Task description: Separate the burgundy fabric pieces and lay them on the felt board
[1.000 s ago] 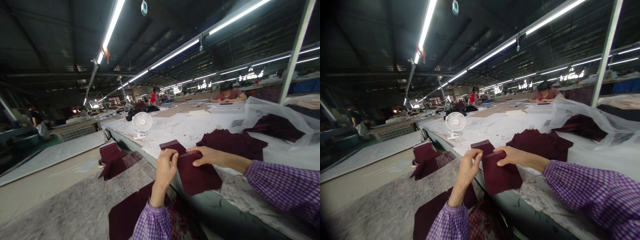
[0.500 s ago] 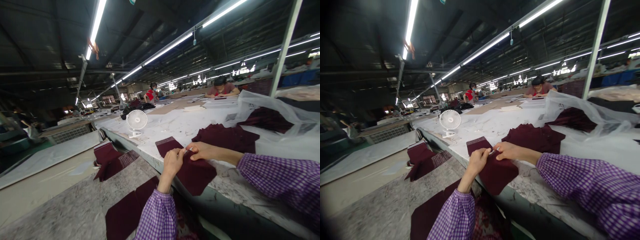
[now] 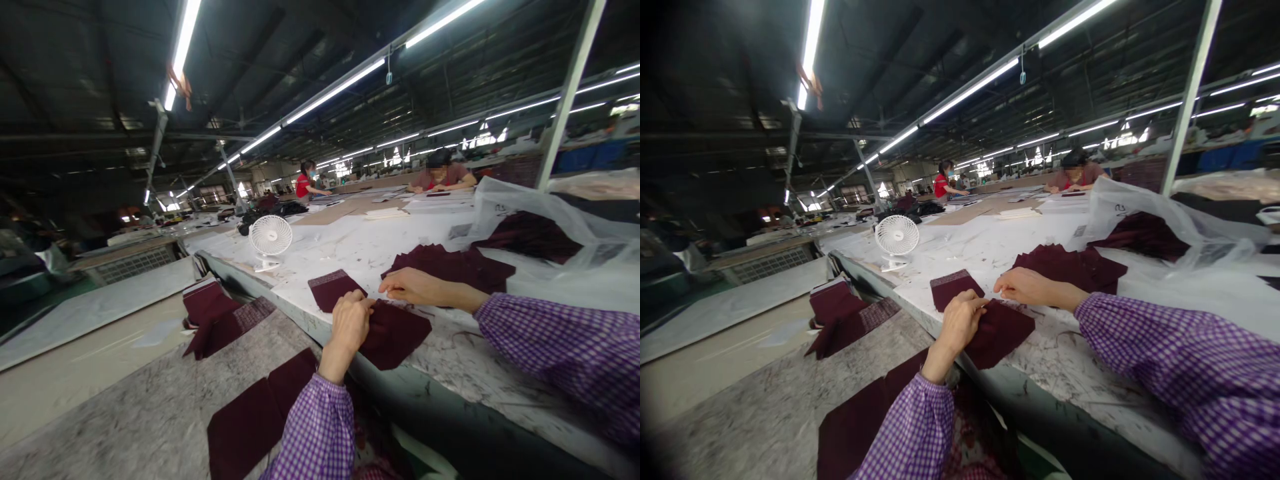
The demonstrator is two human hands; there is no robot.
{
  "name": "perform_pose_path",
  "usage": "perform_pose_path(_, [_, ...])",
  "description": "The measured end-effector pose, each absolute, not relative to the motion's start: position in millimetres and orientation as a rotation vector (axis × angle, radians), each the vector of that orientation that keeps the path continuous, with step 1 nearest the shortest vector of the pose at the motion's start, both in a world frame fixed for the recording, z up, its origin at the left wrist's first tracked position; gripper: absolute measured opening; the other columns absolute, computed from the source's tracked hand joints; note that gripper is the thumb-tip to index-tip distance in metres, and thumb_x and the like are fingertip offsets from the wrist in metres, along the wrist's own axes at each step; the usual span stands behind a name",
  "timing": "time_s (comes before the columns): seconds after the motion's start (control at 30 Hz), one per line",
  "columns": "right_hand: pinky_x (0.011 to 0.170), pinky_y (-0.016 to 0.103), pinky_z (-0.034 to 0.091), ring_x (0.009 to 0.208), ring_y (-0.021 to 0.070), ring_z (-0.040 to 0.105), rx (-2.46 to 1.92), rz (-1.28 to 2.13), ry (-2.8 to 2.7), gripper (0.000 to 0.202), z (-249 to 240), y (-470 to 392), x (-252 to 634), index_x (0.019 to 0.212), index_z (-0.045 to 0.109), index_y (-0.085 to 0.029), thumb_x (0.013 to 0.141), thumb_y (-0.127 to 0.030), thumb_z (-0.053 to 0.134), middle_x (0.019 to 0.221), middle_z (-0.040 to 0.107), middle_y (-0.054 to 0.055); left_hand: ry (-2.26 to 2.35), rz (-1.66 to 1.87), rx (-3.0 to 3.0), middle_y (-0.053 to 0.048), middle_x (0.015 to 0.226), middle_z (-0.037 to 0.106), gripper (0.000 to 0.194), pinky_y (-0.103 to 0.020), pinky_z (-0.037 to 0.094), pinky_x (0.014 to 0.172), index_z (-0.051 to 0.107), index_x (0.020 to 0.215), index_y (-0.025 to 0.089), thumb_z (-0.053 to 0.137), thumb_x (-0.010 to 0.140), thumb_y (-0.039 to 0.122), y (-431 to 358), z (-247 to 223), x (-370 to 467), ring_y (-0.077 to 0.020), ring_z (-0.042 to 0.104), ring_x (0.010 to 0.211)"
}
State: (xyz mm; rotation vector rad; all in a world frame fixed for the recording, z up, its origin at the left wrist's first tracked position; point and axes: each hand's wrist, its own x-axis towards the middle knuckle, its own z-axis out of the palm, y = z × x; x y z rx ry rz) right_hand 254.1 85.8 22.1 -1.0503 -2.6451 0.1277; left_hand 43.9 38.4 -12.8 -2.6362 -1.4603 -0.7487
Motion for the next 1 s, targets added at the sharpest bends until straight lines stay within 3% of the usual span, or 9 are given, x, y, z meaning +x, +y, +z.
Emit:
perform_pose_path(0.27, [0.076, 0.030, 0.043, 0.084, 0.0197, 0.059, -0.902, -0.071, -2.755, 0.024, 14, 87, 248, 0.090, 0.066, -0.016, 0.090, -0.022, 0.043, 0.090, 0.066, 0.008, -1.402, -0.641, -2.645, -0.003, 0.092, 0.061, 0.026, -0.030, 0.041, 0.077, 0.068, 0.107, 0.027, 0.049, 0.091, 0.021, 39, -7, 46, -0.0183, 0.053, 0.088])
perform_pose_path(0.53, [0.067, 0.027, 0.041, 0.075, 0.0163, 0.056, -0.897, -0.337, -2.773, 0.020, 7, 83, 245, 0.087, 0.062, -0.015, 0.092, -0.018, 0.043, 0.087, 0.062, 0.006, -1.379, -0.710, -2.645, -0.004, 0.094, 0.061, 0.027, -0.030, 0.042, 0.080, 0.066, 0.110, 0.025, 0.051, 0.089, 0.018, 44, -15, 45, -0.0189, 0.054, 0.090])
perform_pose_path(0.77, [0.059, 0.027, 0.040, 0.075, 0.0167, 0.053, -0.716, -0.726, -2.801, 0.024, -3, 82, 244, 0.087, 0.062, -0.016, 0.093, -0.012, 0.039, 0.085, 0.060, 0.006, -1.355, -0.678, -2.657, -0.003, 0.089, 0.061, 0.024, -0.029, 0.041, 0.077, 0.071, 0.095, 0.024, 0.048, 0.091, 0.021, 46, -18, 45, -0.0181, 0.053, 0.087])
perform_pose_path(1.0, [0.074, 0.032, 0.047, 0.086, 0.0196, 0.056, -0.737, -0.579, -2.815, 0.024, 3, 81, 261, 0.104, 0.064, -0.017, 0.090, -0.012, 0.044, 0.095, 0.061, 0.009, -1.288, -0.553, -2.603, -0.004, 0.091, 0.061, 0.029, -0.032, 0.038, 0.077, 0.071, 0.088, 0.023, 0.042, 0.093, 0.021, 43, -11, 46, -0.0190, 0.051, 0.087])
